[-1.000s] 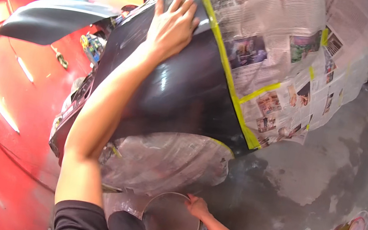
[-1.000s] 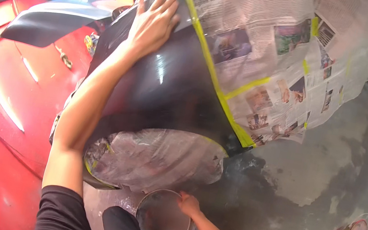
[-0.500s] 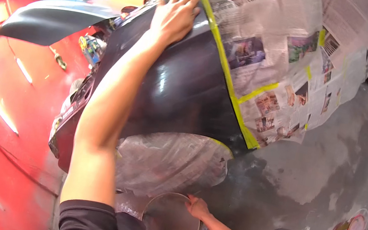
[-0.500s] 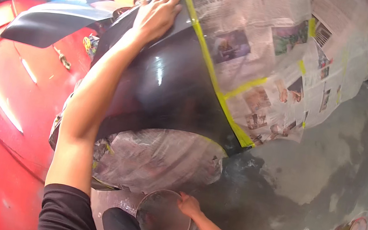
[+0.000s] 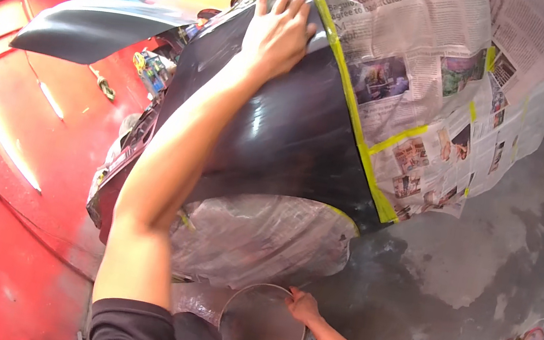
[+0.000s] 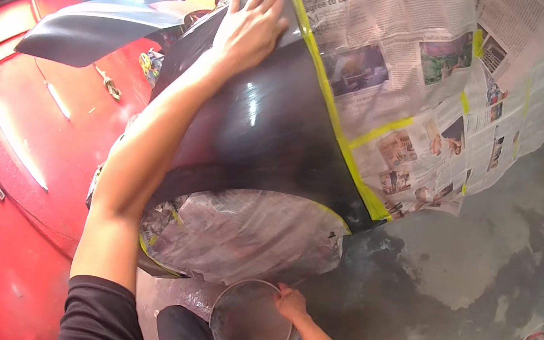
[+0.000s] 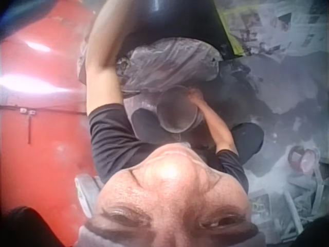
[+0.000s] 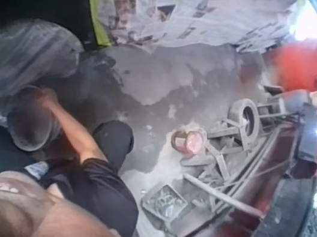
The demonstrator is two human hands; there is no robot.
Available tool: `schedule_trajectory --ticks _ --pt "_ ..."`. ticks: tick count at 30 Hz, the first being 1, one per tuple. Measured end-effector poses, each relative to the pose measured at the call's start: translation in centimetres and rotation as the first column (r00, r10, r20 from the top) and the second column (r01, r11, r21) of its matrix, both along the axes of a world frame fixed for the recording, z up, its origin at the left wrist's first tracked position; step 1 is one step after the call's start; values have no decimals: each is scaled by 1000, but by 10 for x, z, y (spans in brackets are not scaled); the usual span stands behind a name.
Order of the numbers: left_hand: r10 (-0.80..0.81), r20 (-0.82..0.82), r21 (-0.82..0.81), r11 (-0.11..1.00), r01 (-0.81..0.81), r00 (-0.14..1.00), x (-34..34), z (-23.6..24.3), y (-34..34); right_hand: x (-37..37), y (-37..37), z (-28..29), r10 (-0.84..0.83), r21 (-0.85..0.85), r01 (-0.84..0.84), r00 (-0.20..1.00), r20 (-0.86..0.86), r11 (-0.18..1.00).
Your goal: The person wet sands a car fender using a sanding block dipped in a bucket of water and then wipes the sanded surface with a purple cloth.
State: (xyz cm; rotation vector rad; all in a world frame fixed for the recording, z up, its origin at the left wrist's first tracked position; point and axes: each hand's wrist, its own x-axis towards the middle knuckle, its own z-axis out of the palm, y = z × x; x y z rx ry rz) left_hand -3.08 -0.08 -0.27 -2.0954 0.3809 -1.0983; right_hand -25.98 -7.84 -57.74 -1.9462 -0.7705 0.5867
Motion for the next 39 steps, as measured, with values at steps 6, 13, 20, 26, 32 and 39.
schedule_trajectory --ticks 6,13,20,26,32,39 --pt "-205 -7 -88 975 203 979 18 10 7 -9 17 -22 -10 76 4 997 79 997" --pt "-135 -85 -191 975 117 987 -34 -46 35 3 -2 -14 -48 25 46 997 61 999" --pt "-152 -6 -175 973 149 988 30 -9 -2 -15 16 -3 36 85 -48 990 133 995" --pt "-104 -30 -193 976 96 994 -85 -89 57 -2 -2 -1 -11 -35 15 995 103 999" --pt "-227 -66 -176 961 212 972 -6 -36 11 -12 12 -2 25 120 -47 983 180 992" --pt "-6 8 -372 928 8 1000 -126 -57 131 6 5 -14 -20 -76 34 984 178 997"
